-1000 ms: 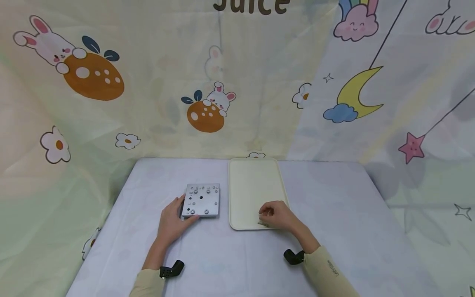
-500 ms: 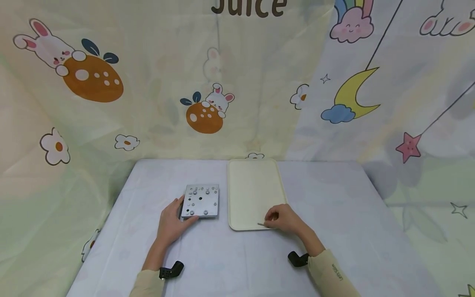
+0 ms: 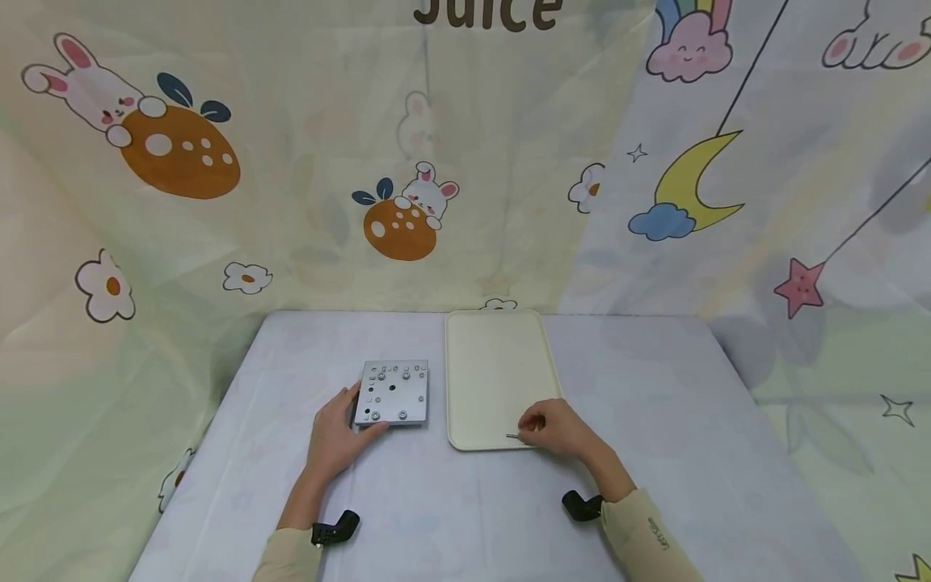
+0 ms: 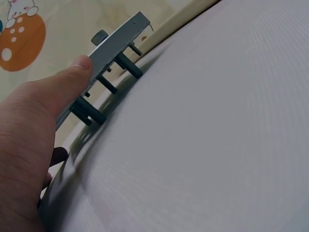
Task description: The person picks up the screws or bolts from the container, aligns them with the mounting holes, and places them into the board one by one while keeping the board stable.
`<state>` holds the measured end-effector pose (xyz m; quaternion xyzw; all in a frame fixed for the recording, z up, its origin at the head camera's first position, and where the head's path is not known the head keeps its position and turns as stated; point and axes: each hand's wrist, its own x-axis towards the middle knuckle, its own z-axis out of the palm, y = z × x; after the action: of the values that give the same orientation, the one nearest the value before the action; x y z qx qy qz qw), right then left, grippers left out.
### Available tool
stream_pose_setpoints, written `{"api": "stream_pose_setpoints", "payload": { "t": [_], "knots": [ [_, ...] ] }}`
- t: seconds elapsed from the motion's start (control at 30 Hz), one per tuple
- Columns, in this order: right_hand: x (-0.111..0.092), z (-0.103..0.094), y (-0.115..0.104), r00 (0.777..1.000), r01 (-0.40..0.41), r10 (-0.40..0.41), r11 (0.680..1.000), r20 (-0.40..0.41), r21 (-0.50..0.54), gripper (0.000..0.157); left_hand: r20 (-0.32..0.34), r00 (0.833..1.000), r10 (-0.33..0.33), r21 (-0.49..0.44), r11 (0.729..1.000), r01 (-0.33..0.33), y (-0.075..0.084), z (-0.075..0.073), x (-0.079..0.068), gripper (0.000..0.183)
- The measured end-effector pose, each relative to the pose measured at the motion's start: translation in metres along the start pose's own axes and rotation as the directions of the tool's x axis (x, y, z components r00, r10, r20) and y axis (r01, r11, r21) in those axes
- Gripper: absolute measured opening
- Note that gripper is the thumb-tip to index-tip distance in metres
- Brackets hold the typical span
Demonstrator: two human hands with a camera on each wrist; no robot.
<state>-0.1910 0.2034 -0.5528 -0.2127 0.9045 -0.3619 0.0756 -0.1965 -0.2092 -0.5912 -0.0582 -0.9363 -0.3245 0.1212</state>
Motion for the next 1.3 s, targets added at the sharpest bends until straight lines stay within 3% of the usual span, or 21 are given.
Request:
{"api": "stream_pose_setpoints", "payload": {
  "t": [0.23, 0.5, 0.9, 1.0, 1.1, 1.3],
  "knots": [
    [0.004, 0.004, 0.002, 0.993, -0.067, 0.054, 0.988, -0.101, -0.14, 0.005, -0.002, 1.0, 0.004, 0.005, 1.0, -0.004, 0.0, -0.001, 0.001, 0.1],
    [0.004, 0.0, 0.007, 0.99, -0.09, 0.083, 0.994, -0.114, -0.055, 0.007, -0.013, 1.0, 0.027, -0.008, 1.0, -0.027, -0.001, -0.001, -0.001, 0.099],
    [0.011, 0.001, 0.009, 0.992, -0.064, 0.048, 0.989, -0.119, -0.134, 0.009, -0.016, 1.0, 0.026, -0.008, 1.0, -0.026, -0.002, -0.001, 0.0, 0.098],
    [0.012, 0.002, 0.009, 0.986, -0.048, 0.034, 0.995, -0.163, -0.088, 0.01, -0.009, 1.0, 0.019, -0.012, 1.0, -0.019, -0.001, -0.001, 0.0, 0.099],
    [0.015, 0.002, 0.006, 0.976, -0.014, 0.019, 1.0, -0.215, 0.024, 0.013, 0.0, 1.0, 0.011, -0.01, 1.0, -0.011, 0.0, -0.002, 0.001, 0.1],
    [0.031, 0.007, -0.009, 0.968, 0.032, 0.019, 0.979, -0.248, 0.202, 0.013, 0.006, 1.0, 0.007, -0.003, 1.0, -0.007, -0.001, -0.002, 0.001, 0.101]
  ]
}}
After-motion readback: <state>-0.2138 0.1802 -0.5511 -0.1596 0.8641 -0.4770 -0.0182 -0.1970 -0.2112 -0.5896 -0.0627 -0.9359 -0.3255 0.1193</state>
